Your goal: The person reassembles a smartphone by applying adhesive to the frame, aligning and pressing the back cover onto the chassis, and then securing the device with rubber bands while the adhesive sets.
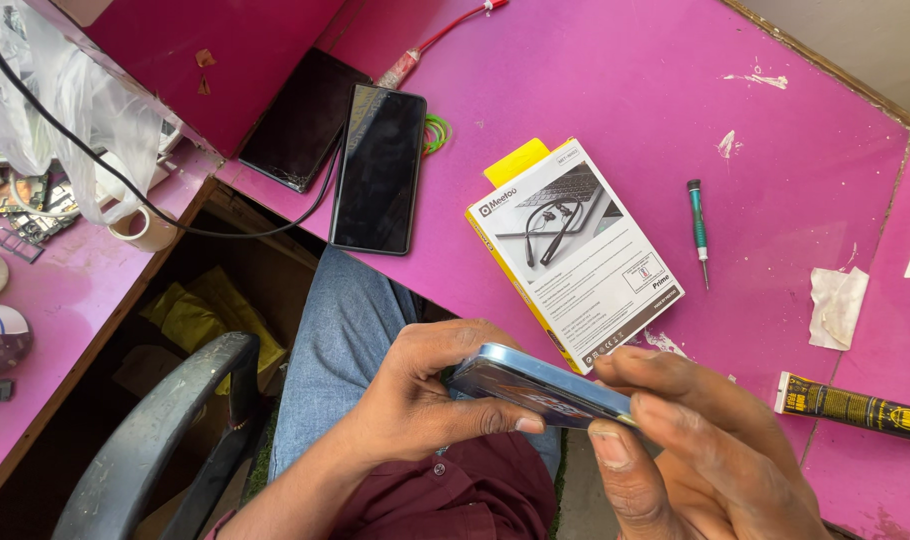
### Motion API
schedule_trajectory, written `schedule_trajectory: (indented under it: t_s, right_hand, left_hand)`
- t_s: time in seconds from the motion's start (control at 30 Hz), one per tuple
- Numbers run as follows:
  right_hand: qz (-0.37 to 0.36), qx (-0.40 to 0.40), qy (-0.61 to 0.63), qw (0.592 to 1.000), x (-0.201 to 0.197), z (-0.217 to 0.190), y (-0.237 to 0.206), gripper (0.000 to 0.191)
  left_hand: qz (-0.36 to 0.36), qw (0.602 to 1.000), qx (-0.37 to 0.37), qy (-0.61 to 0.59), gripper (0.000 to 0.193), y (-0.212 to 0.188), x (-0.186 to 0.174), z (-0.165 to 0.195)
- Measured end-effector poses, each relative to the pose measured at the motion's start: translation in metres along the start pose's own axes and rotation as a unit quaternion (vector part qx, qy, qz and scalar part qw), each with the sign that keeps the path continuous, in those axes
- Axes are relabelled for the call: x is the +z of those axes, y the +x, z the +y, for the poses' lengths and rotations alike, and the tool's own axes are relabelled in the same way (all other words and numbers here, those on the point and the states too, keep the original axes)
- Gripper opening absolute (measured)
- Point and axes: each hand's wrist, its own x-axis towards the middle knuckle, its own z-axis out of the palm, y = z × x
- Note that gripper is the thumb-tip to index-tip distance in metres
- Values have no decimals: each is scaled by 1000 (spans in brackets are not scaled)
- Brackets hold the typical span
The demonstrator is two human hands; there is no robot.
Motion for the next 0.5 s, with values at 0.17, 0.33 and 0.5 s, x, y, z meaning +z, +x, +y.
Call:
schedule_trajectory:
  t_s: [0.17, 0.33, 0.5]
  right_hand:
    - [-19, -31, -22, 999, -7, 8, 4, 39]
    - [-146, 52, 144, 977, -37, 12, 13, 45]
    - [-150, 65, 168, 972, -45, 24, -5, 51]
  left_hand:
    - [17, 998, 23, 52, 33, -1, 3, -1]
    - [23, 996, 61, 62, 31, -2, 8, -4]
    - [19, 996, 75, 54, 26, -2, 9, -6]
